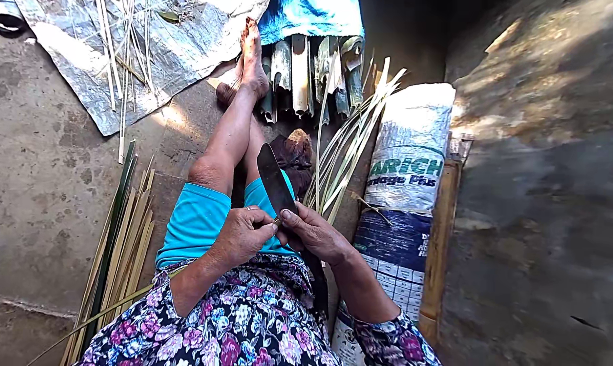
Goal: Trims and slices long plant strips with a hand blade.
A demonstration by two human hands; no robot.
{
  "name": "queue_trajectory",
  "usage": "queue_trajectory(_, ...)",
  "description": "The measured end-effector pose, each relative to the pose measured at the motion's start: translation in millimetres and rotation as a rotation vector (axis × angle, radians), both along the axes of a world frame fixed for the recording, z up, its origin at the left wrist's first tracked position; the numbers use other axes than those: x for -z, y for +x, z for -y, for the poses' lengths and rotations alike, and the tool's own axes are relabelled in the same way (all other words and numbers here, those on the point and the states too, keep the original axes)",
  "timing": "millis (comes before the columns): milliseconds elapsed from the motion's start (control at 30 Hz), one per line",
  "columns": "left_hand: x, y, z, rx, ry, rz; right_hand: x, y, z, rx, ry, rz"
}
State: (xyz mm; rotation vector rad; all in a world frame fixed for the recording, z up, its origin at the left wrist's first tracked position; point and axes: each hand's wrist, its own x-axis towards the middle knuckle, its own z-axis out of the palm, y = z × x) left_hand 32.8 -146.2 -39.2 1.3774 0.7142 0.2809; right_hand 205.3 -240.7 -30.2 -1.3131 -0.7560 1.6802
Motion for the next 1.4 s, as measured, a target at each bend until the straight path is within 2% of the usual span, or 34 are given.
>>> queue_trajectory(133,-6.4,0.4,-5.6,0.003,-0.173,-0.027,-1.0,6.3,-6.9,-0.057,0.007,0.044)
queue_trajectory(233,-12.2,-2.5,-11.8,-0.002,-0.310,0.024,-10.7,1.3,-9.7,0.001,0.006,0.164)
queue_trajectory(300,-14.3,-4.2,-13.7,-0.035,-0.330,0.061,-11.8,-4.7,-9.5,0.032,0.100,0.330)
queue_trajectory(400,-15.6,-5.6,-14.1,-0.075,-0.287,0.108,-10.0,-14.0,-10.1,0.066,0.307,0.702)
queue_trajectory(467,-18.4,-6.9,-14.8,-0.096,-0.271,0.115,-11.5,-17.1,-14.7,0.087,0.372,0.791)
queue_trajectory(533,-20.7,-9.4,-16.0,-0.104,-0.268,0.141,-15.8,-16.0,-19.1,0.057,0.396,0.781)
queue_trajectory(600,-21.7,-16.2,-21.9,-0.029,-0.257,0.209,-18.5,-12.2,-23.3,0.020,0.428,0.743)
queue_trajectory(700,-12.7,-34.5,-54.1,0.346,-0.222,0.407,-18.0,-8.1,-27.3,-0.022,0.551,0.561)
queue_trajectory(733,-4.8,-37.0,-66.9,0.436,-0.257,0.482,-18.3,-10.1,-28.7,-0.048,0.594,0.480)
queue_trajectory(767,2.7,-36.2,-74.5,0.443,-0.285,0.518,-19.3,-14.2,-31.0,-0.077,0.626,0.415)
queue_trajectory(800,9.0,-33.9,-74.1,0.337,-0.305,0.525,-19.9,-19.6,-34.2,-0.099,0.653,0.370)
queue_trajectory(867,4.1,-18.9,-51.1,-0.132,-0.372,0.505,-18.2,-30.0,-44.1,-0.098,0.703,0.374)
queue_trajectory(933,-21.6,7.5,-27.4,-0.585,-0.536,0.429,-16.9,-37.1,-53.6,-0.066,0.750,0.563)
queue_trajectory(1000,-33.3,16.0,-15.4,-0.786,-0.617,0.356,-15.1,-42.5,-56.9,-0.045,0.799,0.826)
queue_trajectory(1067,-37.5,12.8,-9.3,-0.864,-0.642,0.340,-11.2,-49.9,-56.1,-0.015,0.847,0.969)
queue_trajectory(1167,-45.2,12.5,-9.0,-0.927,-0.580,0.332,-4.6,-58.5,-56.3,0.068,0.919,1.040)
queue_trajectory(1400,-48.4,17.1,-14.6,-0.893,-0.171,0.319,-9.5,-67.6,-50.3,0.206,0.946,0.981)
